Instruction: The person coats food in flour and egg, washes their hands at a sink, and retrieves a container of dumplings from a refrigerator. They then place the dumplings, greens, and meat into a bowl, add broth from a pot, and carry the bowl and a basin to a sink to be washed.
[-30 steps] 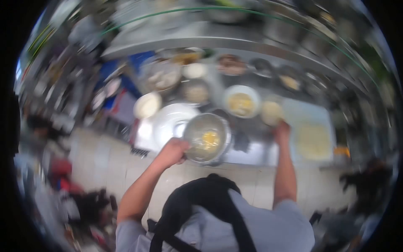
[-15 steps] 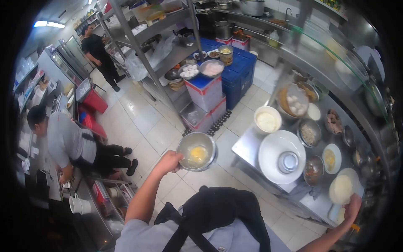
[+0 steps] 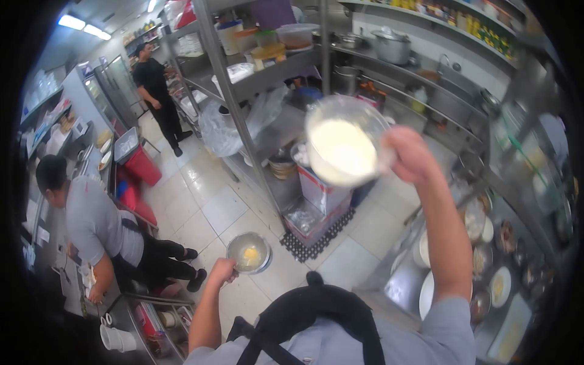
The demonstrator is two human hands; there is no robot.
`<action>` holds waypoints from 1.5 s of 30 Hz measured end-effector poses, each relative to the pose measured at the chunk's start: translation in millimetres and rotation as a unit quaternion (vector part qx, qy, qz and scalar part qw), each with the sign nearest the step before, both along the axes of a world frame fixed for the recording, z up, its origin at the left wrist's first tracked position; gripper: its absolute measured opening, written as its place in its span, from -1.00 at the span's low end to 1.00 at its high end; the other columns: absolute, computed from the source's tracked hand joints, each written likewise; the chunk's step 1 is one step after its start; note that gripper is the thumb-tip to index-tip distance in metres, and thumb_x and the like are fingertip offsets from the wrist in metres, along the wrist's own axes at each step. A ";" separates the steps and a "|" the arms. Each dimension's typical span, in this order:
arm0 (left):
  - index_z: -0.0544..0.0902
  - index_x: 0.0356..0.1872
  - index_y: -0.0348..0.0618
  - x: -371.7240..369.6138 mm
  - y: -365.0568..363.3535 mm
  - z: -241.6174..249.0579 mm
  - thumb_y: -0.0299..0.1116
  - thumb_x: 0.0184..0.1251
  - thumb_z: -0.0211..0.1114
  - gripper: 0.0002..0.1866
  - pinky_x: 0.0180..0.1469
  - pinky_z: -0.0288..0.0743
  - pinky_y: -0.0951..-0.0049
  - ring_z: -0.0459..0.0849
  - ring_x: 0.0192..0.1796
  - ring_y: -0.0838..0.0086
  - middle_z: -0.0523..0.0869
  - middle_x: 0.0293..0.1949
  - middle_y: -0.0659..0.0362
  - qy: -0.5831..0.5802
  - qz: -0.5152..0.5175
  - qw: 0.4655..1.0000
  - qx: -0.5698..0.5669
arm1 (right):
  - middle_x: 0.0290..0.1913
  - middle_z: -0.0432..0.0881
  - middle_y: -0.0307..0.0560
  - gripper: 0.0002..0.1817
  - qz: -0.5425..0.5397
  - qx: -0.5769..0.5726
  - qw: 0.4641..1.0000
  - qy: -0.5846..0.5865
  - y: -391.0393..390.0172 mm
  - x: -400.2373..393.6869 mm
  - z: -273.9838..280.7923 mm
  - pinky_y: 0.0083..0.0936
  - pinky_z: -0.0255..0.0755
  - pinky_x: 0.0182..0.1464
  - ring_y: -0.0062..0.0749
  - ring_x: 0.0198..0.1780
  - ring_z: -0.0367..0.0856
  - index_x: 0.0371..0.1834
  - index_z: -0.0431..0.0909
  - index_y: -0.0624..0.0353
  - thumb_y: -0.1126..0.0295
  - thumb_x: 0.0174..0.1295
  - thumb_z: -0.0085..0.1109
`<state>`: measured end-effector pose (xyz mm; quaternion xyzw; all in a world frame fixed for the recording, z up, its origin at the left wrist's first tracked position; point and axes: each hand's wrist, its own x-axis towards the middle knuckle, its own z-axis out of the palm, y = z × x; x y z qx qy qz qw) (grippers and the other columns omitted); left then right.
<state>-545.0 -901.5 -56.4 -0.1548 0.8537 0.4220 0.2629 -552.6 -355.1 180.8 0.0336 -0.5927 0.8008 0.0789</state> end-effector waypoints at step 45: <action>0.54 -0.47 -0.32 -374.4 527.7 144.8 -0.17 0.37 0.01 -0.61 -0.24 0.32 0.20 0.48 -0.44 0.18 0.55 -0.56 -0.03 0.063 -0.133 0.982 -0.121 | -0.50 0.59 0.24 -0.58 0.238 0.614 0.729 0.185 390.2 -385.8 7.8 -0.05 0.47 -0.22 0.20 -0.31 0.60 -0.50 0.53 0.39 0.15 0.20 0.11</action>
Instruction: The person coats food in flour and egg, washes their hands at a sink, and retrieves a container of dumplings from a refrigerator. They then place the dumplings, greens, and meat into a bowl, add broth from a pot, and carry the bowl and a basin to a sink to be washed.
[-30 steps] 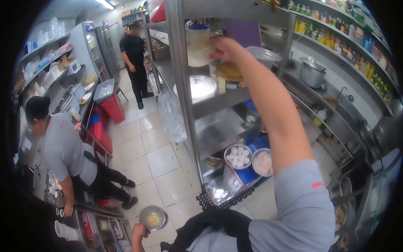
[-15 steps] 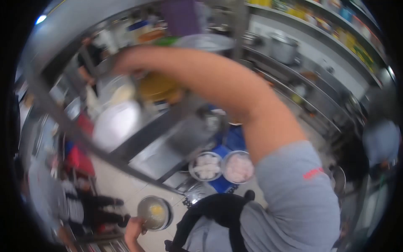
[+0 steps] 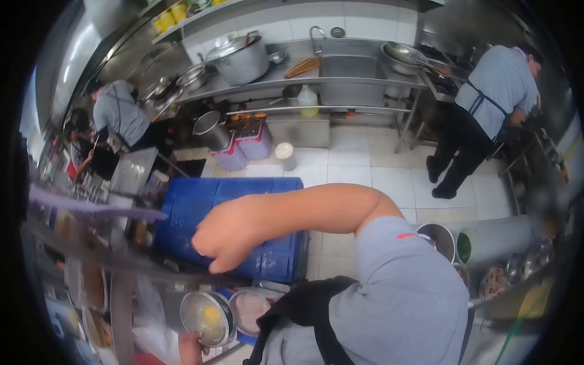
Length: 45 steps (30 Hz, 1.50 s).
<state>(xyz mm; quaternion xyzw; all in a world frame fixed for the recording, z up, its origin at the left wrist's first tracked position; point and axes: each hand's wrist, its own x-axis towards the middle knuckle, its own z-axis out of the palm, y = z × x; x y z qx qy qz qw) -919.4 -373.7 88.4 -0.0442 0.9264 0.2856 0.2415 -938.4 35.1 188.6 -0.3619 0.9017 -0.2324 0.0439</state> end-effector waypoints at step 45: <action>0.70 -0.29 -0.28 -498.2 1333.7 -317.1 -0.22 0.32 0.03 -0.65 -0.02 0.53 0.10 0.69 -0.17 0.04 0.71 -0.24 -0.10 0.231 -0.522 0.810 0.135 | -0.42 0.52 -0.29 -0.65 -0.473 -0.464 0.742 -0.099 1082.1 -477.2 -387.9 -0.53 0.38 -0.27 -0.51 -0.35 0.52 -0.38 0.54 0.22 0.14 0.36 0.01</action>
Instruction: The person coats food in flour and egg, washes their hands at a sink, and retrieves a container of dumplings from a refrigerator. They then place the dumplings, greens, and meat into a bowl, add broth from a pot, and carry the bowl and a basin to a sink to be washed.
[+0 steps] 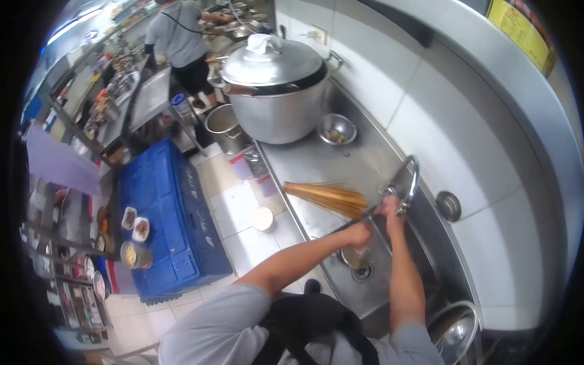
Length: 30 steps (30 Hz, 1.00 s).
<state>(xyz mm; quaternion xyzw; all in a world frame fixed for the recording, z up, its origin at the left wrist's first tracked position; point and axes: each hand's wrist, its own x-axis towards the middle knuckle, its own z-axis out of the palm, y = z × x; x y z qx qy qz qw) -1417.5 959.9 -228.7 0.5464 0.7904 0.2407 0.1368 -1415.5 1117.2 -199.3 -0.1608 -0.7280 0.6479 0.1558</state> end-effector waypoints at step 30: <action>0.68 -0.27 -0.25 20.0 43.0 55.3 -0.34 0.14 0.21 -0.77 -0.20 0.56 0.17 0.69 -0.33 0.09 0.71 -0.30 -0.08 -0.148 0.080 0.980 0.109 | -0.17 0.69 -0.09 -0.68 0.224 -0.364 0.876 -0.224 30.6 47.7 -16.4 -0.38 0.52 -0.06 -0.33 -0.14 0.67 -0.13 0.61 0.16 0.17 0.32 0.01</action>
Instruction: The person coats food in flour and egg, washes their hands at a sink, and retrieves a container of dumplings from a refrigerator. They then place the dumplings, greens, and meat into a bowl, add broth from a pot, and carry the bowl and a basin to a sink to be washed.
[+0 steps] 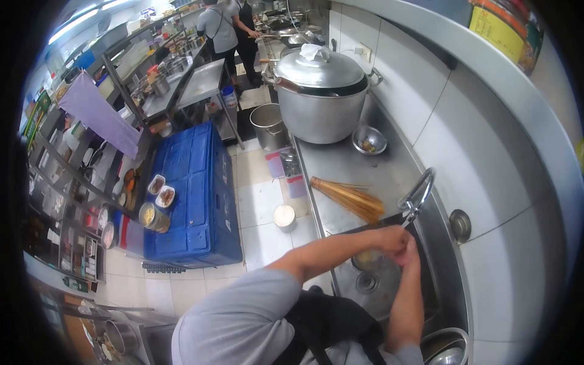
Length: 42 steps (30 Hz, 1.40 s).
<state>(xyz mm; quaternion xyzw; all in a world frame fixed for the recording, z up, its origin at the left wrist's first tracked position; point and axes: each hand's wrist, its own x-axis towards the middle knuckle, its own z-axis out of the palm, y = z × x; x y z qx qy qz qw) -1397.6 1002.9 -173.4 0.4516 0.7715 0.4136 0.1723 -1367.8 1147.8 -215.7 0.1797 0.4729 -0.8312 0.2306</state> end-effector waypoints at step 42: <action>0.63 -0.20 -0.32 -16.1 3.0 -20.4 -0.43 0.34 -0.01 -0.75 0.01 0.54 0.28 0.66 -0.09 0.23 0.69 -0.21 -0.06 -0.636 0.160 0.719 0.230 | -0.07 0.63 -0.07 -0.58 -0.272 0.196 0.934 0.120 -55.5 9.0 -4.1 -0.41 0.47 0.01 -0.35 -0.03 0.62 0.06 0.52 0.21 0.10 0.41 -0.09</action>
